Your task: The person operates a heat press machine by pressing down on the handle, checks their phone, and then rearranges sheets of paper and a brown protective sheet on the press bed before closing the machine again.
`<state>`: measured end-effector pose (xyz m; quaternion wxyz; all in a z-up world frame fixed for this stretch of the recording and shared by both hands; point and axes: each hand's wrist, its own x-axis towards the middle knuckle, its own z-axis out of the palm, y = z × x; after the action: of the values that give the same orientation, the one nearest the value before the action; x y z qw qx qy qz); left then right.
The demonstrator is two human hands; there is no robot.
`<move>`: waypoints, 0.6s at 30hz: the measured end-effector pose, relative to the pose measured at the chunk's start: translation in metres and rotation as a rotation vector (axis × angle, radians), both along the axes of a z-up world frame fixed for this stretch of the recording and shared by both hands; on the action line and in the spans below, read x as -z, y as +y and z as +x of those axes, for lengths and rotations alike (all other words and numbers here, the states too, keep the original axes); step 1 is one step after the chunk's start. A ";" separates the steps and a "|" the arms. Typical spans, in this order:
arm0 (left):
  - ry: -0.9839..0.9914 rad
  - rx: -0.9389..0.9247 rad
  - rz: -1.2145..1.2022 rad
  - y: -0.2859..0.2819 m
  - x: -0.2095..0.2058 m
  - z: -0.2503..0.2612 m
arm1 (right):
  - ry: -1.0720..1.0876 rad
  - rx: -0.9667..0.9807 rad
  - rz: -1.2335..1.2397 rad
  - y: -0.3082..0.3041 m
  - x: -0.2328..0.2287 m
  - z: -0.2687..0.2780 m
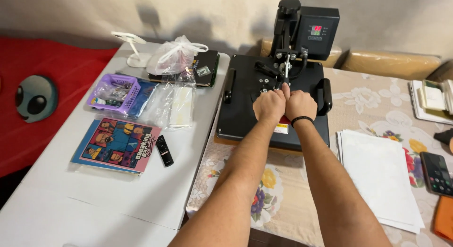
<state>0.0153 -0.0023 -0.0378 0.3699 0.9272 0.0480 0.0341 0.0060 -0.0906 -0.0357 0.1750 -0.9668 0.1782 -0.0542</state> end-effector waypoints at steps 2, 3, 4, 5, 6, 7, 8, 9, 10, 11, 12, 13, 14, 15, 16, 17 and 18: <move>-0.006 -0.019 0.046 0.003 -0.003 0.004 | 0.003 -0.012 0.003 -0.001 0.000 0.006; -0.008 -0.031 0.090 0.001 -0.002 0.003 | 0.010 -0.017 0.004 -0.005 0.003 0.006; 0.004 -0.023 0.091 0.002 0.000 0.002 | 0.023 -0.010 0.005 -0.003 0.003 0.004; 0.004 -0.024 0.092 0.003 0.002 0.002 | 0.023 -0.012 0.024 -0.002 0.002 0.003; -0.006 -0.032 0.092 0.005 0.001 0.006 | 0.014 -0.021 0.040 0.000 -0.001 0.007; -0.002 -0.031 0.090 0.007 -0.002 0.002 | 0.017 -0.020 0.038 0.000 0.003 0.006; 0.031 -0.024 0.086 0.009 -0.008 0.000 | 0.011 -0.016 0.035 0.000 0.004 0.009; 0.063 -0.016 0.082 0.010 -0.014 -0.001 | 0.005 -0.013 0.031 0.000 0.006 0.011; 0.060 -0.011 0.080 0.011 -0.013 -0.001 | 0.003 -0.008 0.029 0.001 0.004 0.010; 0.069 -0.013 0.079 0.012 -0.013 -0.001 | 0.010 -0.014 0.050 0.003 0.003 0.009; 0.076 -0.018 0.080 0.015 -0.012 0.000 | 0.016 -0.023 0.072 0.007 0.001 0.009; 0.071 -0.016 0.080 0.012 -0.017 -0.001 | 0.012 -0.021 0.072 0.007 -0.004 0.007; 0.080 -0.023 0.098 0.012 -0.020 -0.005 | 0.012 -0.028 0.094 0.010 -0.007 0.004; 0.089 -0.030 0.116 0.013 -0.022 -0.009 | 0.013 -0.034 0.116 0.015 -0.010 0.000; 0.095 -0.041 0.115 0.013 -0.022 -0.010 | 0.018 -0.045 0.115 0.015 -0.010 -0.001; 0.092 -0.051 0.118 0.014 -0.022 -0.011 | 0.014 -0.049 0.114 0.017 -0.010 -0.002; 0.082 -0.055 0.122 0.013 -0.024 -0.009 | 0.002 -0.045 0.113 0.016 -0.012 0.000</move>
<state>0.0063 0.0107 -0.0139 0.3094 0.9469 0.0866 0.0090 0.0064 -0.0745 -0.0240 0.2304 -0.9592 0.1593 -0.0392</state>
